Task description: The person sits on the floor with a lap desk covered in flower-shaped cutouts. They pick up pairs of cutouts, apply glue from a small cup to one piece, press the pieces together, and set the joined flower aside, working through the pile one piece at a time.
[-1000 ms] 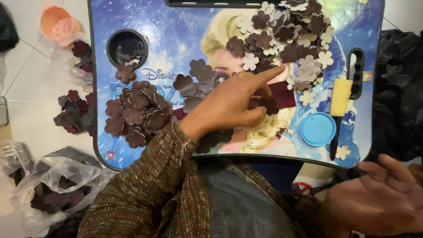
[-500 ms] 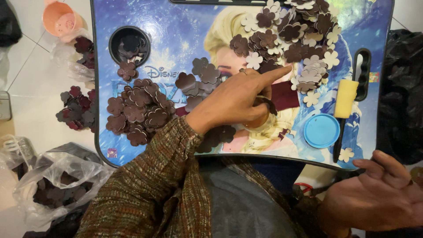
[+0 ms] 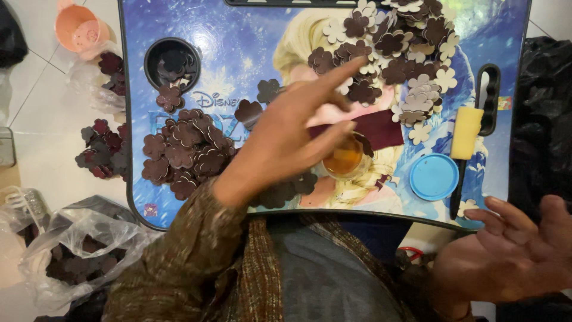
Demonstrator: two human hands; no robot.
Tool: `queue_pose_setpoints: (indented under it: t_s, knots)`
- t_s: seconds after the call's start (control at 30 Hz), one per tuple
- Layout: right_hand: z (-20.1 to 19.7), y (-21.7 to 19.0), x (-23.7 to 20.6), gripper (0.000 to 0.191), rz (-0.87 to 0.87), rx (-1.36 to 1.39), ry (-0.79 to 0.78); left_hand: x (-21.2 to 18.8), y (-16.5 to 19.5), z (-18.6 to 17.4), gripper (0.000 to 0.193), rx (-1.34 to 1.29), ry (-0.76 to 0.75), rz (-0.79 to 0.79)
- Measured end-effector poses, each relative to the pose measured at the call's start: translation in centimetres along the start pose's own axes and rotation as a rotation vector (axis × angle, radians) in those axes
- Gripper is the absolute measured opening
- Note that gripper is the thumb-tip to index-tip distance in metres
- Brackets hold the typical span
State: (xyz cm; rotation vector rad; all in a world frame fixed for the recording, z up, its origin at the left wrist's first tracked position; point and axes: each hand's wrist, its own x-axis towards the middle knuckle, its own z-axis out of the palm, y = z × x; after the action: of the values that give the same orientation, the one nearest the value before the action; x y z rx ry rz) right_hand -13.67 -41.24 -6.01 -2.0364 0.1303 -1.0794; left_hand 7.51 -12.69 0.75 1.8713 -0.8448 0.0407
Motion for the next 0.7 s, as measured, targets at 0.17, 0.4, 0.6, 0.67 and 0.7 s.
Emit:
queue_pose_setpoints:
  t_s: [0.17,0.4,0.6,0.67,0.7]
  knots:
    - [0.0,-1.3,0.8,0.057,0.136,-0.103,-0.110,-4.7,1.6,-1.7,0.018,-0.019,0.224,-0.423]
    - [2.9,-3.6,3.2,0.066,0.208,-0.073,-0.174,-8.2,1.8,-3.5,0.029,0.038,0.308,-0.630]
    - [7.2,-4.4,3.1,0.070,0.299,0.311,0.058,-4.5,1.6,-4.4,0.014,0.271,0.298,-0.174]
    - [8.3,-4.3,2.2,0.070,0.267,0.379,0.074,-2.5,1.1,-4.0,0.014,0.300,0.251,-0.192]
    - [8.8,-4.2,1.8,0.071,0.256,0.407,0.083,-1.6,0.9,-3.7,0.014,0.316,0.228,-0.202]
